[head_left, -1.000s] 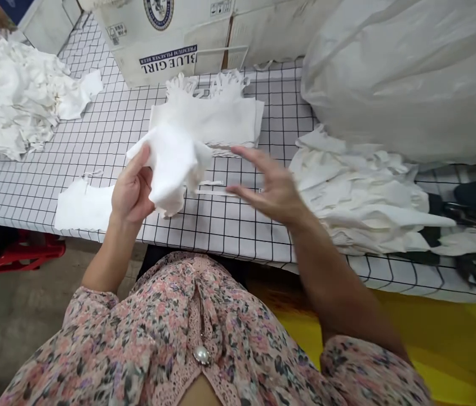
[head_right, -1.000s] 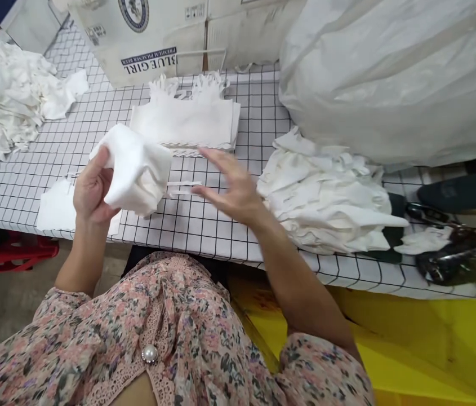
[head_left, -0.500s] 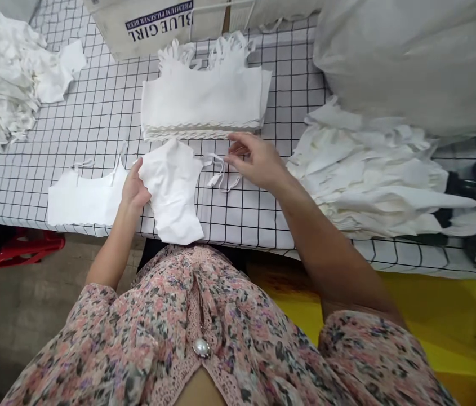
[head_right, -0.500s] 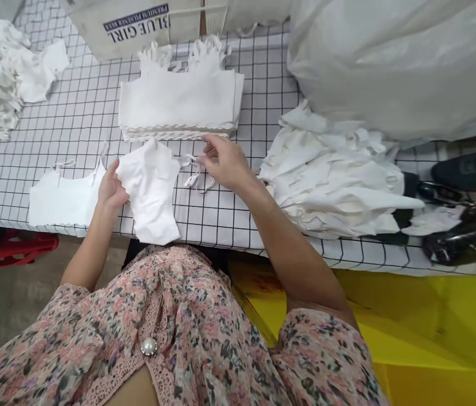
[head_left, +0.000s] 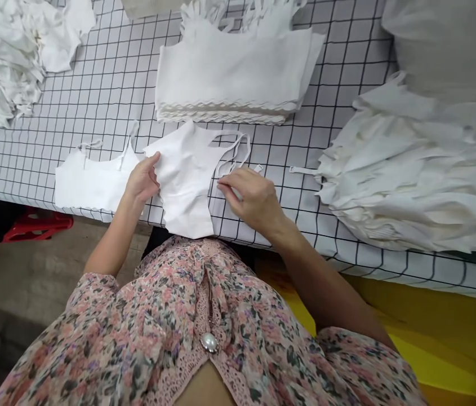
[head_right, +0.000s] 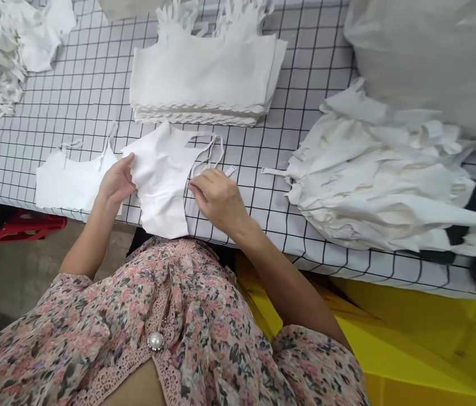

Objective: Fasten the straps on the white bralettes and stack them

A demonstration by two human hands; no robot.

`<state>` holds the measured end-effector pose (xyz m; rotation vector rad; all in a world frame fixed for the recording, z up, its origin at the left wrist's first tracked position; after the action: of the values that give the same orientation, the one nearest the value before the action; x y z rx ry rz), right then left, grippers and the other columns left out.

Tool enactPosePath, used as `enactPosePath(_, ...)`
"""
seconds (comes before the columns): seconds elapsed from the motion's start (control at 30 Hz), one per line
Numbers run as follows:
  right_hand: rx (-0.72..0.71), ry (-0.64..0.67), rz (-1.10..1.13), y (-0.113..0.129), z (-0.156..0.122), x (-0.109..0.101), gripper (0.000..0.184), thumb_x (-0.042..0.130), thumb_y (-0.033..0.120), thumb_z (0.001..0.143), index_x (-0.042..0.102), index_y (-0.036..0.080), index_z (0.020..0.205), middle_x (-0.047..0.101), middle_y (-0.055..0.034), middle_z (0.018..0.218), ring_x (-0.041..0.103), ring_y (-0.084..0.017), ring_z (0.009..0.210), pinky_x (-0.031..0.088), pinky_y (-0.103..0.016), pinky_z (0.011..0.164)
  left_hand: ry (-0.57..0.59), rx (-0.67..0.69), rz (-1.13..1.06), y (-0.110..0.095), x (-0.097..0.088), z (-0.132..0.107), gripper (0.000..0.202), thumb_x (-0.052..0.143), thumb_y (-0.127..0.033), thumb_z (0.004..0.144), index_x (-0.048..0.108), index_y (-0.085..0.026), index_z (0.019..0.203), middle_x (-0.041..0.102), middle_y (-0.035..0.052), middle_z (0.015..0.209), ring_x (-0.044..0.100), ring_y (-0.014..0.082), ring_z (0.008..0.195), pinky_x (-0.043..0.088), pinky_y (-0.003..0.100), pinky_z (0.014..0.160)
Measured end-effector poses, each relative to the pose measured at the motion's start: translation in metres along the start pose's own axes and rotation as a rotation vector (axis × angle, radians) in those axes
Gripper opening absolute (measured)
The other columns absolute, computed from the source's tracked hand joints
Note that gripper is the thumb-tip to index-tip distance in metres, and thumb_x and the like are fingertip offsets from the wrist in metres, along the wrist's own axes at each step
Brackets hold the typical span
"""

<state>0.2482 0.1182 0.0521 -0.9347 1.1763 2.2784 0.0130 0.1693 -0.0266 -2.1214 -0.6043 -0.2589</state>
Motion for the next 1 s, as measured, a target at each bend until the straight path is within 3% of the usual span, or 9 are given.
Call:
enactPosePath(0.13,-0.029,-0.092,0.100,0.032,0.008,-0.001,0.018,0.056,0.026,0.108,0.073,0.021,0.102,0.073,-0.0090,0.092,0.069,-0.024,0.089,0.060,-0.041,0.082,0.053,0.150,0.023,-0.017,0.021,-0.015,0.019,0.084,-0.030,0.094,0.076,-0.017,0.105,0.084,0.0065,0.114,0.079,0.0246,0.119,0.062,0.034,0.107)
enactPosePath(0.23,-0.056,-0.167,0.166,0.038,0.033,-0.018,0.025,0.056,0.027,0.106,0.071,0.024,0.126,0.074,-0.0123,0.119,0.070,-0.030,0.116,0.058,-0.053,0.104,0.188,0.232,0.181,-0.028,0.054,-0.032,0.018,0.088,-0.032,0.092,0.078,-0.017,0.095,0.082,0.0019,0.094,0.078,0.0151,0.087,0.061,0.023,0.082)
enactPosePath(0.37,-0.121,0.082,0.280,0.035,0.085,-0.026,0.046,0.065,0.037,0.099,0.066,0.031,0.145,0.070,-0.0085,0.144,0.062,-0.032,0.137,0.048,-0.060,0.120,0.409,0.298,0.395,-0.040,0.099,-0.053,0.030,0.090,-0.043,0.090,0.077,-0.017,0.083,0.076,-0.0002,0.081,0.071,0.0102,0.074,0.055,0.020,0.069)
enactPosePath(0.57,0.058,0.152,0.403,0.008,0.131,-0.060,0.026,0.077,0.048,0.093,0.077,0.022,0.095,0.076,-0.0052,0.094,0.068,-0.022,0.091,0.058,-0.044,0.096,0.594,0.267,0.487,-0.048,0.126,-0.058,0.051,0.101,-0.052,0.074,0.081,-0.021,0.108,0.082,0.0027,0.095,0.076,0.0138,0.079,0.059,0.025,0.071)
enactPosePath(0.67,0.087,0.247,0.621,0.009,0.137,-0.061,0.042,0.089,0.057,0.082,0.076,0.024,0.105,0.075,-0.0049,0.101,0.069,-0.022,0.097,0.059,-0.041,0.094,0.692,0.287,0.591,-0.058,0.144,-0.067,0.044,0.096,-0.057,0.080,0.083,-0.019,0.098,0.079,0.0037,0.088,0.073,0.0121,0.074,0.054,0.024,0.063)
enactPosePath(0.77,0.122,0.485,0.873,0.020,0.139,-0.048,0.060,0.090,0.068,0.077,0.074,0.024,0.114,0.073,-0.0037,0.096,0.068,-0.019,0.091,0.059,-0.033,0.081,0.770,0.378,0.753,-0.084,0.169,-0.082,0.039,0.092,-0.053,0.086,0.082,-0.016,0.088,0.071,0.0026,0.076,0.068,0.0099,0.067,0.045,0.021,0.055)
enactPosePath(0.83,0.141,0.572,0.913,0.023,0.143,-0.049,0.056,0.090,0.070,0.077,0.074,0.021,0.100,0.067,-0.0011,0.083,0.061,-0.014,0.078,0.052,-0.026,0.067,0.773,0.422,0.830,-0.107,0.180,-0.085,0.037,0.096,-0.048,0.082,0.081,-0.014,0.087,0.069,0.0016,0.073,0.067,0.0097,0.065,0.043,0.020,0.052)
enactPosePath(0.93,0.101,0.571,0.841,0.027,0.153,-0.068,0.053,0.094,0.064,0.076,0.068,0.018,0.075,0.053,0.0023,0.071,0.048,-0.008,0.067,0.038,-0.023,0.056,0.770,0.446,0.852,-0.136,0.187,-0.077,0.038,0.103,-0.039,0.074,0.080,-0.013,0.090,0.071,0.0009,0.073,0.071,0.0118,0.067,0.045,0.018,0.052)
enactPosePath(1.0,0.061,0.539,0.838,0.034,0.160,-0.086,0.054,0.096,0.062,0.074,0.064,0.018,0.072,0.055,0.0021,0.072,0.050,-0.009,0.069,0.040,-0.024,0.057,0.709,0.460,0.768,-0.157,0.184,-0.065,0.036,0.101,-0.035,0.076,0.080,-0.013,0.095,0.072,0.0017,0.075,0.077,0.0164,0.075,0.051,0.019,0.055)
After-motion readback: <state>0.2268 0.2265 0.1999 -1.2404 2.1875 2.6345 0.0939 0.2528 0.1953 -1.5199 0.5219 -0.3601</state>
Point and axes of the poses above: each hand's wrist, its own z-axis towards the middle knuckle, its own x-axis out of the palm, y = z × x, the point moved 10 cm from there along z, towards the middle knuckle
